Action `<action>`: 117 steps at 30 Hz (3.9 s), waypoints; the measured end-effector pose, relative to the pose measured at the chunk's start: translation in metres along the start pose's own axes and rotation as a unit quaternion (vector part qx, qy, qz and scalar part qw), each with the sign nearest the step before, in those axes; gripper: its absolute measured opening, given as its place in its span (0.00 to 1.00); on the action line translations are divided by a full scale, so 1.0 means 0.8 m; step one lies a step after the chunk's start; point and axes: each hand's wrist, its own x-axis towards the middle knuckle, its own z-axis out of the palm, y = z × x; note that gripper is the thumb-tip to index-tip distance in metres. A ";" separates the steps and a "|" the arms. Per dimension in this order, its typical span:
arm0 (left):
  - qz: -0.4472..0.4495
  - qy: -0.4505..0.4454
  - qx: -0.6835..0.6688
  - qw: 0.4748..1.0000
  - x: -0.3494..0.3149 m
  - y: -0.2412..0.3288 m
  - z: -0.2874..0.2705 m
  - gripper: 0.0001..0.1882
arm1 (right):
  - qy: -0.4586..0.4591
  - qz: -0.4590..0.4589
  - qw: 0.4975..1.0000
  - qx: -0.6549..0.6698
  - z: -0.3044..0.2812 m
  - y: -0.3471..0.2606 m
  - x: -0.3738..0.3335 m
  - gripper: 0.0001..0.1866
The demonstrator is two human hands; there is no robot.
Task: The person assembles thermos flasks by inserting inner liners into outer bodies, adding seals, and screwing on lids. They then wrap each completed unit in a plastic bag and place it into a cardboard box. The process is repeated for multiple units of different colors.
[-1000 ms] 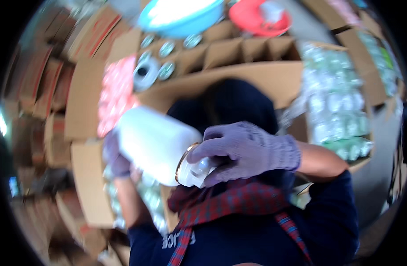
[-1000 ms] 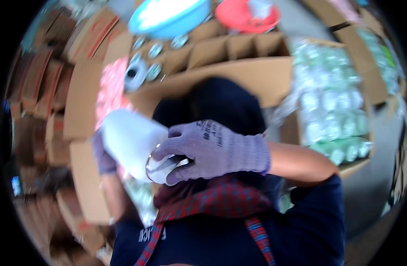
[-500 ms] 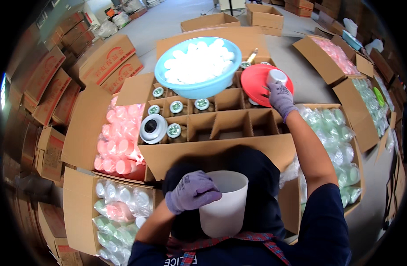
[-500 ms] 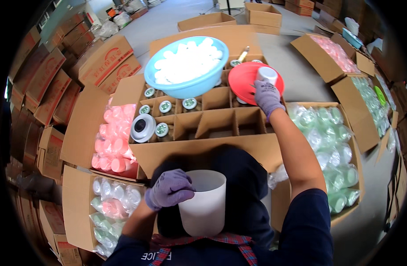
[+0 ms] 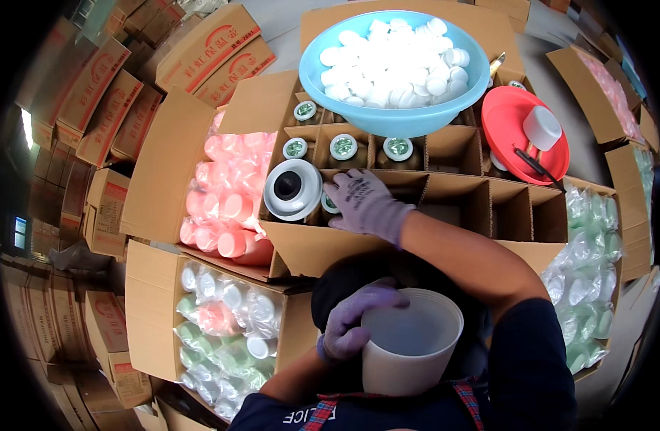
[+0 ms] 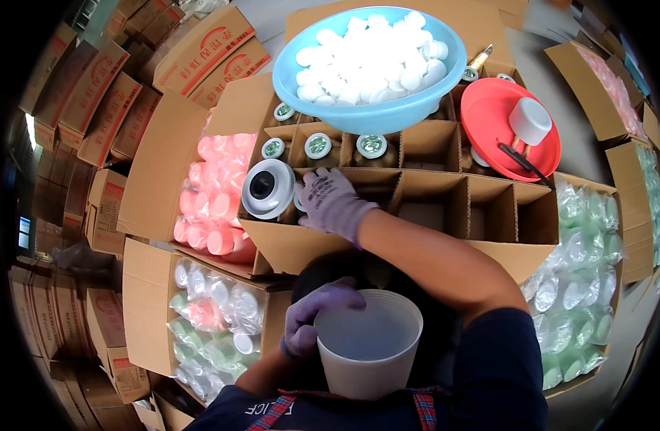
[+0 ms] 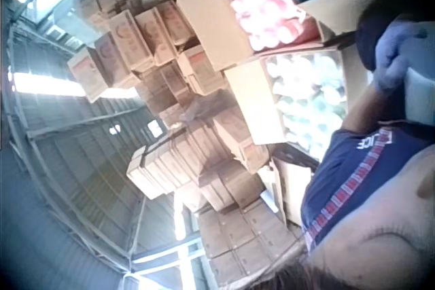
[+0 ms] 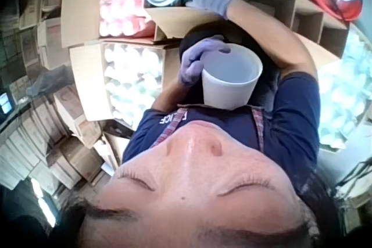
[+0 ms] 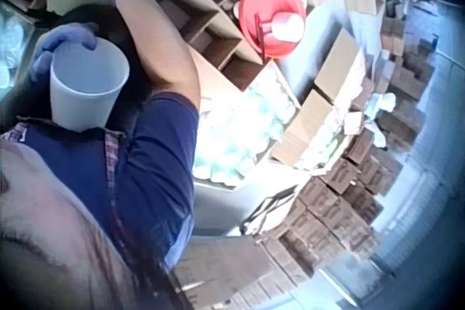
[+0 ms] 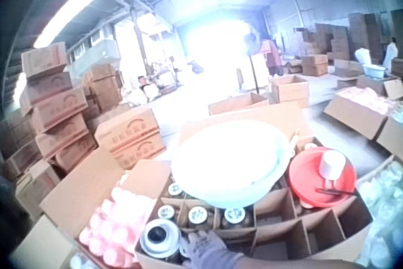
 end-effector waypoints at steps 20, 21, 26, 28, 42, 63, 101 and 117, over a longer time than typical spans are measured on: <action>0.162 0.256 0.253 0.919 0.089 0.084 -0.019 0.66 | 0.338 -0.035 0.923 0.182 -0.212 -0.087 -0.160 0.63; 0.169 0.272 0.228 0.920 0.088 0.094 -0.013 0.65 | 0.400 0.008 0.883 0.244 -0.205 -0.072 -0.181 0.65; 0.086 0.239 -0.055 0.966 0.107 0.114 0.042 0.54 | 0.285 0.082 0.594 0.748 -0.136 -0.083 -0.256 0.49; 0.073 0.110 0.141 0.981 0.073 0.100 0.031 0.49 | 0.291 0.096 0.533 0.789 -0.146 -0.084 -0.253 0.44; -0.106 -0.118 0.237 0.958 -0.117 0.115 0.075 0.63 | -0.017 0.065 0.851 0.521 -0.188 0.013 -0.424 0.52; 0.123 -0.038 0.070 0.989 -0.049 0.169 0.154 0.50 | 0.207 0.245 0.574 0.753 -0.045 -0.154 -0.512 0.30; -0.195 0.396 0.549 0.710 -0.009 -0.031 -0.188 0.44 | -0.216 0.043 0.967 0.132 -0.179 -0.140 -0.229 0.31; -0.005 0.258 -0.132 0.957 0.068 0.119 0.028 0.41 | 0.252 -0.012 0.967 0.039 -0.188 -0.099 -0.210 0.43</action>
